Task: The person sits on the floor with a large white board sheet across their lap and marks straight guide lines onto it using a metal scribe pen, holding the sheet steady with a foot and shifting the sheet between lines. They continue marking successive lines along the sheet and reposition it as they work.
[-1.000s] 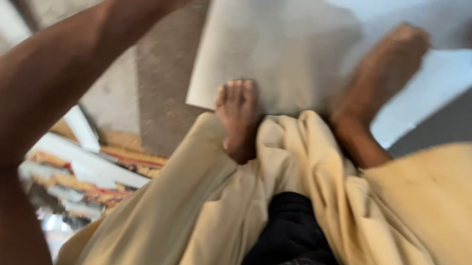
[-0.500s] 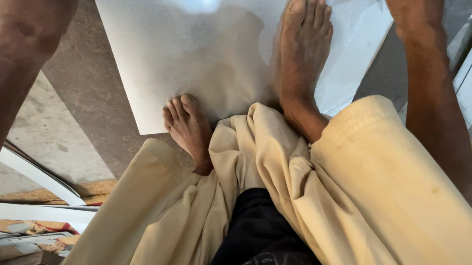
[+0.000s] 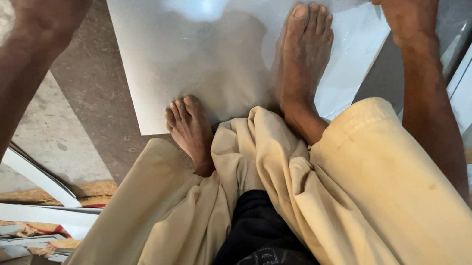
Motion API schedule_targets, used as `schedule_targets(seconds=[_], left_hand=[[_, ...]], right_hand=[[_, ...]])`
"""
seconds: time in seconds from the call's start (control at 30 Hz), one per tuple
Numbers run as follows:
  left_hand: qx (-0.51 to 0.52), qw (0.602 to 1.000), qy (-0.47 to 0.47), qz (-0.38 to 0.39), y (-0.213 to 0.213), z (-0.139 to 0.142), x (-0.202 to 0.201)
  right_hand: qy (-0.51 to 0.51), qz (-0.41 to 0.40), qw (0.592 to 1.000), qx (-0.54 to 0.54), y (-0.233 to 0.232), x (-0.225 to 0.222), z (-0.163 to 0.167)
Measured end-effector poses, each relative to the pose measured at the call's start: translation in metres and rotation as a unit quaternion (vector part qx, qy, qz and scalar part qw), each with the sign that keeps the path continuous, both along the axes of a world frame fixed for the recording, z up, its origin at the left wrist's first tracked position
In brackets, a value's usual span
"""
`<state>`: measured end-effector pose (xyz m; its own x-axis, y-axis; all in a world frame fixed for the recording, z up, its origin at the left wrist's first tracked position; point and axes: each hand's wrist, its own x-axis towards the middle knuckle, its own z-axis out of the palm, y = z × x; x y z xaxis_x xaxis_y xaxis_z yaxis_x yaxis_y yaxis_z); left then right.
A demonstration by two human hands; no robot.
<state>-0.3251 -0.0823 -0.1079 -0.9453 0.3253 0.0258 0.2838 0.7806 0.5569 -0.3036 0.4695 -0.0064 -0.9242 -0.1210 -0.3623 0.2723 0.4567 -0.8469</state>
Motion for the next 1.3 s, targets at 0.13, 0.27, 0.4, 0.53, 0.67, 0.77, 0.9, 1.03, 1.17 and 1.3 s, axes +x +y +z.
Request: schedule_targets(seconds=[0.13, 0.27, 0.4, 0.53, 0.67, 0.77, 0.9, 1.03, 1.17, 1.3], left_hand=[[-0.062, 0.997, 0.047, -0.011, 0.008, 0.008, -0.002], [0.185, 0.981, -0.041, 0.047, 0.018, 0.040, -0.013], [0.140, 0.982, -0.083, 0.101, 0.030, 0.068, -0.016], [0.228, 0.964, -0.116, 0.072, 0.041, 0.074, -0.019], [0.179, 0.969, -0.115, 0.128, 0.036, 0.075, -0.022], [0.185, 0.963, -0.139, 0.136, 0.035, 0.074, -0.024], [0.198, 0.965, -0.128, 0.119, 0.040, 0.079, -0.027], [0.285, 0.930, -0.173, 0.158, 0.047, 0.085, -0.036], [0.144, 0.979, -0.101, 0.100, 0.044, 0.095, -0.042], [0.035, 0.998, -0.043, 0.035, 0.042, 0.104, -0.043]], right_hand=[[-0.006, 0.016, 1.000, 0.007, -0.017, -0.013, 0.007], [-0.009, -0.002, 1.000, -0.028, -0.026, -0.023, 0.009], [-0.002, -0.001, 0.994, -0.109, -0.019, -0.022, 0.008], [-0.046, -0.019, 0.997, -0.052, -0.011, -0.014, 0.010], [0.004, -0.004, 1.000, -0.006, -0.011, -0.020, 0.009], [0.016, 0.023, 1.000, -0.001, -0.007, -0.024, 0.007], [0.014, -0.048, 0.993, 0.108, 0.024, -0.015, 0.020], [0.083, -0.102, 0.986, 0.103, 0.060, -0.011, 0.049], [0.104, -0.042, 0.992, 0.064, 0.063, -0.014, 0.050], [0.111, 0.062, 0.991, 0.031, 0.047, -0.020, 0.036]])
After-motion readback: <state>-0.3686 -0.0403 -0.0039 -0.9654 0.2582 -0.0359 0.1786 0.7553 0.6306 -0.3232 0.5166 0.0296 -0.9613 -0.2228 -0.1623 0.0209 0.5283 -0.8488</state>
